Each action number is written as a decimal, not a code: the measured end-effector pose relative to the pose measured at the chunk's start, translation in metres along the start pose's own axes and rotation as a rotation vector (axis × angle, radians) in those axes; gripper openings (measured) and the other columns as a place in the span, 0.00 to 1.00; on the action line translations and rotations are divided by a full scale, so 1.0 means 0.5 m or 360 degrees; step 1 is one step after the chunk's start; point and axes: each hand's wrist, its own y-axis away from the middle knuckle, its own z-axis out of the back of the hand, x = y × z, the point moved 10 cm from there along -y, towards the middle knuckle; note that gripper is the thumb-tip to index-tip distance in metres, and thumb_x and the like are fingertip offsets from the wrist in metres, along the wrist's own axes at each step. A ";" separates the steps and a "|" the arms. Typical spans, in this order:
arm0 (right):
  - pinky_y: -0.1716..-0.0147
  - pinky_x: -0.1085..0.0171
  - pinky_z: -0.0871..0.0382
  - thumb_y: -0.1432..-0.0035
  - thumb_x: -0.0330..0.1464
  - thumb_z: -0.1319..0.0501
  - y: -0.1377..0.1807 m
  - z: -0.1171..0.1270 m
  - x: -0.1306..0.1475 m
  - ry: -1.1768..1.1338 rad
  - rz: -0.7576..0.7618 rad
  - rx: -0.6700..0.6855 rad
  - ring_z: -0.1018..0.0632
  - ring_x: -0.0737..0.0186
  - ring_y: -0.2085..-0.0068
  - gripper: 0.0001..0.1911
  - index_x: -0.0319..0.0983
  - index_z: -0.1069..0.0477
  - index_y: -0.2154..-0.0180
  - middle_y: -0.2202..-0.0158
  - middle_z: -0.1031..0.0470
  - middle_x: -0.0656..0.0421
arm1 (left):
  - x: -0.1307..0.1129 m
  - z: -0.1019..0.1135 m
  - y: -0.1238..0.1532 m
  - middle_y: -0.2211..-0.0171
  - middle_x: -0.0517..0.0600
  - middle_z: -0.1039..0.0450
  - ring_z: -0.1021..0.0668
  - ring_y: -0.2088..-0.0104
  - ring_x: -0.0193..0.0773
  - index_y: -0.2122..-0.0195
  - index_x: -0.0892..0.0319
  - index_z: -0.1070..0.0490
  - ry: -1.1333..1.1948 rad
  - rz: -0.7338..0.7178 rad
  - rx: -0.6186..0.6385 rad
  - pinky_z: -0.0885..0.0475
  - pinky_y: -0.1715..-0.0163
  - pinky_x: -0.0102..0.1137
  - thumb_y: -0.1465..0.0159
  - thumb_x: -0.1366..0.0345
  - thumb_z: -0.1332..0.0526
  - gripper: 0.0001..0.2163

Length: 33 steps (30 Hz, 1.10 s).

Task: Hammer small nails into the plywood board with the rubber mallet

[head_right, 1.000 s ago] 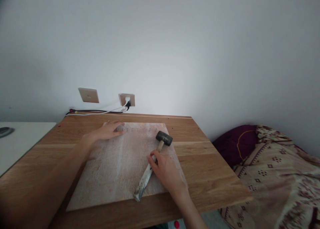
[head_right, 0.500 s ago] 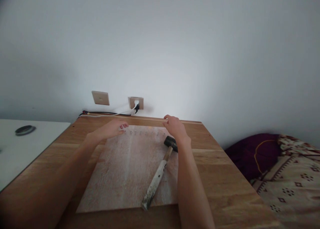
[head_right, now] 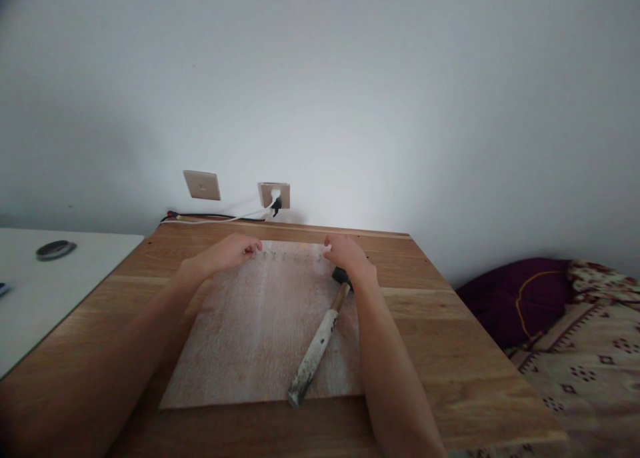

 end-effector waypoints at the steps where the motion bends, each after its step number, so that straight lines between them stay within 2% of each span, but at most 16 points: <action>1: 0.50 0.64 0.30 0.37 0.27 0.33 -0.001 -0.003 0.000 0.0005 0.0003 0.0004 0.18 0.57 0.52 0.15 0.36 0.21 0.48 0.54 0.16 0.50 | 0.001 0.002 0.000 0.60 0.53 0.16 0.17 0.59 0.43 0.60 0.58 0.20 -0.0019 -0.0001 -0.0019 0.27 0.56 0.33 0.38 0.73 0.42 0.11; 5: 0.50 0.65 0.31 0.39 0.22 0.35 -0.004 -0.010 0.001 0.0022 0.0017 0.0017 0.18 0.58 0.52 0.16 0.37 0.20 0.50 0.54 0.16 0.51 | 0.002 0.009 -0.001 0.62 0.52 0.17 0.18 0.61 0.43 0.61 0.57 0.21 -0.0042 -0.0006 -0.0079 0.27 0.57 0.34 0.36 0.69 0.42 0.09; 10: 0.52 0.66 0.31 0.42 0.18 0.39 -0.008 -0.016 0.000 0.0043 0.0011 0.0026 0.18 0.57 0.52 0.21 0.38 0.19 0.51 0.54 0.15 0.51 | -0.007 -0.005 -0.006 0.60 0.53 0.17 0.18 0.59 0.44 0.60 0.56 0.21 -0.0034 -0.0001 -0.0072 0.27 0.56 0.34 0.35 0.69 0.41 0.09; 24: 0.50 0.64 0.30 0.42 0.15 0.43 -0.005 -0.018 -0.001 0.0040 0.0005 0.0036 0.19 0.53 0.48 0.24 0.36 0.19 0.50 0.49 0.16 0.47 | -0.016 -0.015 -0.008 0.58 0.53 0.16 0.17 0.58 0.45 0.56 0.56 0.20 -0.0071 0.0035 -0.0082 0.26 0.57 0.34 0.34 0.69 0.42 0.11; 33: 0.56 0.68 0.30 0.42 0.21 0.34 0.003 -0.020 0.037 -0.0070 0.0105 0.0126 0.18 0.61 0.56 0.17 0.39 0.20 0.52 0.56 0.15 0.55 | -0.020 -0.018 -0.010 0.59 0.54 0.16 0.17 0.58 0.45 0.58 0.56 0.19 -0.0094 0.0023 -0.0066 0.26 0.56 0.35 0.34 0.68 0.42 0.11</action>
